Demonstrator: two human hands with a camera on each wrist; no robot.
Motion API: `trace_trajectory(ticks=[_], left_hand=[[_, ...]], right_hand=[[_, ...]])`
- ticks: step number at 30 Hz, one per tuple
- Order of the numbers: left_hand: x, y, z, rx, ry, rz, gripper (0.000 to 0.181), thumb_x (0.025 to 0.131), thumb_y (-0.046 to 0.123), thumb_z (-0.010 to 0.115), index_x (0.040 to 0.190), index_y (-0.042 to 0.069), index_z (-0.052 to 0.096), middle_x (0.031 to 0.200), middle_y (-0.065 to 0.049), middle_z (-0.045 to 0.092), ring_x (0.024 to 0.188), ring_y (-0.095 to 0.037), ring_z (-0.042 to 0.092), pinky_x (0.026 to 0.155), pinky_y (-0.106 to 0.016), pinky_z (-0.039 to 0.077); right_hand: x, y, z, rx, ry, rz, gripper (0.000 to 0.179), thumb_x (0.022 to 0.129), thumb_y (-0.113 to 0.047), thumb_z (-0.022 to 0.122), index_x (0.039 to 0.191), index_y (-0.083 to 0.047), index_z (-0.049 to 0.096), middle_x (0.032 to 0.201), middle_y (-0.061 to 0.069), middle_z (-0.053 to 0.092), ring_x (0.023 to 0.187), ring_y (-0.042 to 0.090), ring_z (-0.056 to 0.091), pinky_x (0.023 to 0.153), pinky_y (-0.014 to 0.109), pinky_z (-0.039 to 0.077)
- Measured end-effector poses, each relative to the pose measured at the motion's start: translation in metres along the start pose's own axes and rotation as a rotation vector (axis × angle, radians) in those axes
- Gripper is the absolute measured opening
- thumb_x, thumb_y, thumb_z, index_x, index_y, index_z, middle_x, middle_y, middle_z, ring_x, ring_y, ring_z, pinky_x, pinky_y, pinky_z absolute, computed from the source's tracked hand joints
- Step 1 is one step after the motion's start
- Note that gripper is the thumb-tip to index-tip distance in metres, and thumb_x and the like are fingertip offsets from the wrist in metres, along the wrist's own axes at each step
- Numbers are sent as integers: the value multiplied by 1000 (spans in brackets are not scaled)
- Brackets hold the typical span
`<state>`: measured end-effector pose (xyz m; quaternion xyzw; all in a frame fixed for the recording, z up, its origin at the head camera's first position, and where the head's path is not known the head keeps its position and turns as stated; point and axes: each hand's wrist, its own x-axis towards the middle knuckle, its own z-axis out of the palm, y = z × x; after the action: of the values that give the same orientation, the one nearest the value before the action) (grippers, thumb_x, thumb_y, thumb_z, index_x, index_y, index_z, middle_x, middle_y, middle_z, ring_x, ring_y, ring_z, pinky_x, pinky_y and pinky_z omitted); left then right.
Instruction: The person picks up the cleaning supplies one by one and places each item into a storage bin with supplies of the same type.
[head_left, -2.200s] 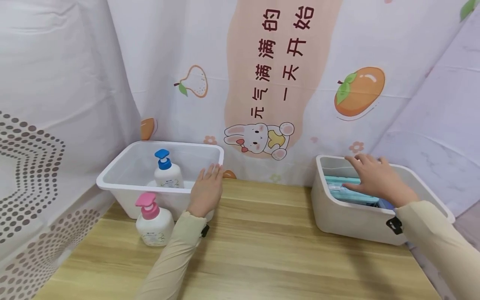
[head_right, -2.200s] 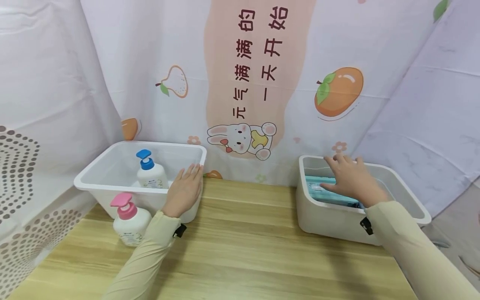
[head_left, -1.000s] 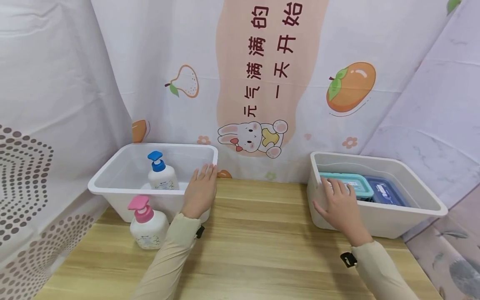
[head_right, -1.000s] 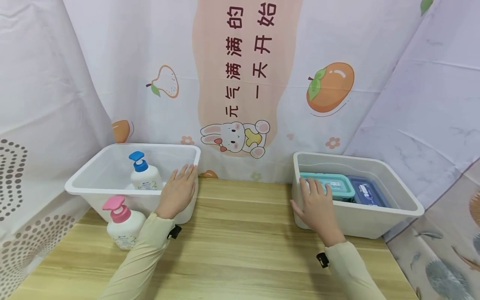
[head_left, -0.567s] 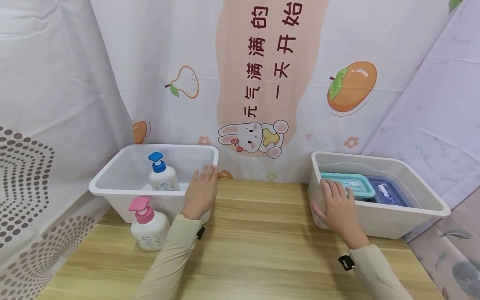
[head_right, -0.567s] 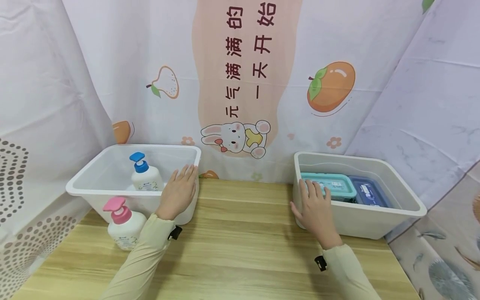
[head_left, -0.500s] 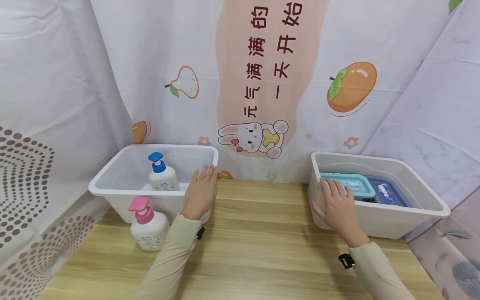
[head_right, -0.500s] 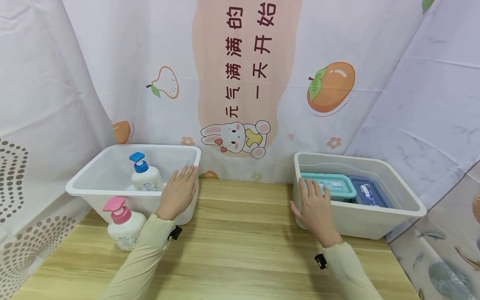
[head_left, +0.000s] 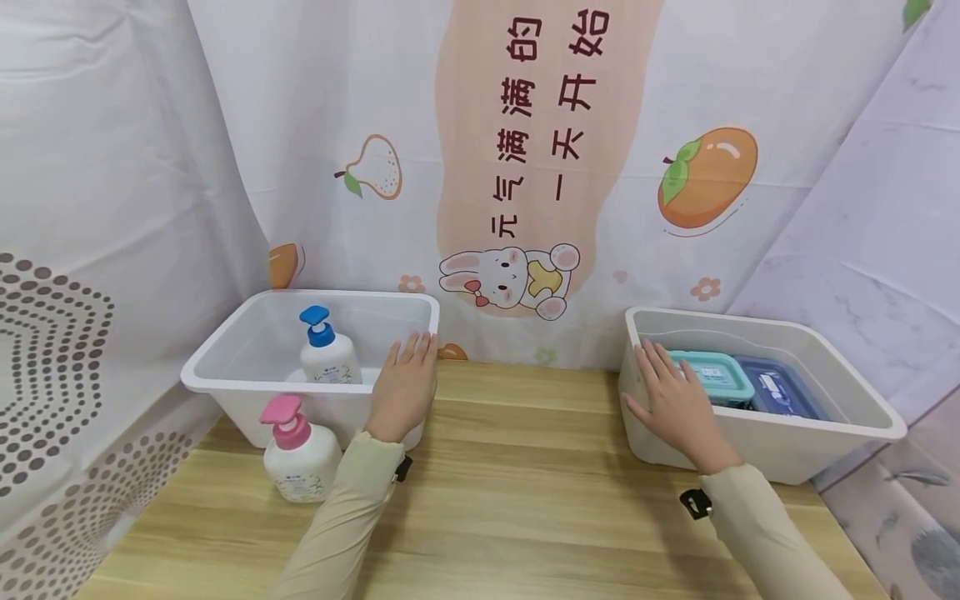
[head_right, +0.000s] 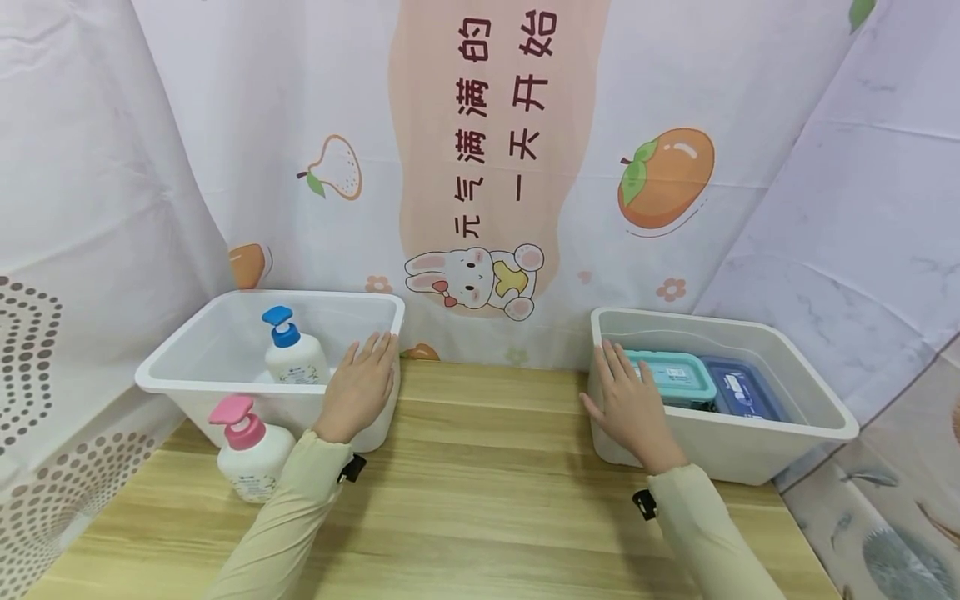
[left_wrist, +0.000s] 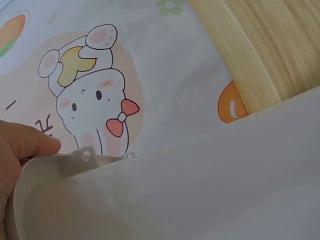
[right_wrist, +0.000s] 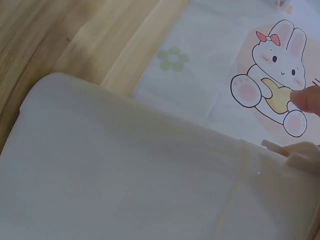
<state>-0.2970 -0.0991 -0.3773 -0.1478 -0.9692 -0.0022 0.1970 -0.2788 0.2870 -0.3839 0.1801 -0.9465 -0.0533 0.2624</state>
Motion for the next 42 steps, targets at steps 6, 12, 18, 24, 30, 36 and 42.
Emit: trace_trajectory(ticks=[6, 12, 18, 24, 30, 36, 42], left_hand=[[0, 2, -1, -5, -7, 6, 48, 98, 18, 43, 143, 2, 37, 147, -12, 40, 140, -28, 34, 117, -47, 23], [0, 1, -5, 2, -4, 7, 48, 97, 18, 44, 142, 1, 39, 146, -13, 41, 139, -28, 35, 116, -47, 25], [-2, -3, -9, -39, -41, 9, 49, 97, 19, 45, 142, 0, 38, 147, -15, 40, 140, -31, 33, 116, -49, 24], [2, -4, -14, -143, -49, 5, 55, 95, 22, 50, 142, -4, 36, 146, -20, 40, 138, -35, 34, 115, -52, 23], [0, -1, -21, -184, -11, -3, 55, 94, 21, 51, 140, -5, 38, 145, -22, 39, 137, -37, 34, 114, -53, 25], [-8, 2, -32, -200, 40, -4, 58, 92, 24, 52, 141, -2, 38, 146, -20, 39, 139, -35, 34, 114, -54, 25], [-18, -1, -36, -260, 182, -24, 66, 85, 29, 64, 139, -2, 41, 141, -18, 47, 133, -34, 42, 113, -51, 29]], right_hand=[[0, 1, -1, 32, -90, 31, 76, 87, -38, 61, 142, 6, 34, 146, 24, 37, 134, 39, 37, 104, 61, 35], [3, -1, 0, 45, -131, 48, 74, 89, -41, 58, 142, 4, 34, 146, 22, 39, 134, 37, 39, 104, 59, 35], [5, -4, 1, 60, -157, 69, 75, 89, -42, 58, 143, 3, 34, 147, 21, 38, 132, 39, 40, 104, 60, 35], [4, -4, 0, 56, -151, 80, 74, 88, -42, 59, 142, 3, 35, 147, 20, 39, 131, 40, 42, 103, 59, 36], [4, -4, 0, 56, -144, 82, 75, 87, -40, 61, 142, 2, 36, 146, 20, 39, 130, 40, 43, 103, 59, 37], [2, -5, 0, 58, -146, 84, 75, 86, -39, 63, 142, 3, 36, 146, 21, 40, 128, 40, 45, 103, 59, 37], [3, -4, -1, 58, -146, 91, 74, 86, -38, 62, 142, 2, 36, 145, 20, 40, 128, 40, 45, 102, 58, 38]])
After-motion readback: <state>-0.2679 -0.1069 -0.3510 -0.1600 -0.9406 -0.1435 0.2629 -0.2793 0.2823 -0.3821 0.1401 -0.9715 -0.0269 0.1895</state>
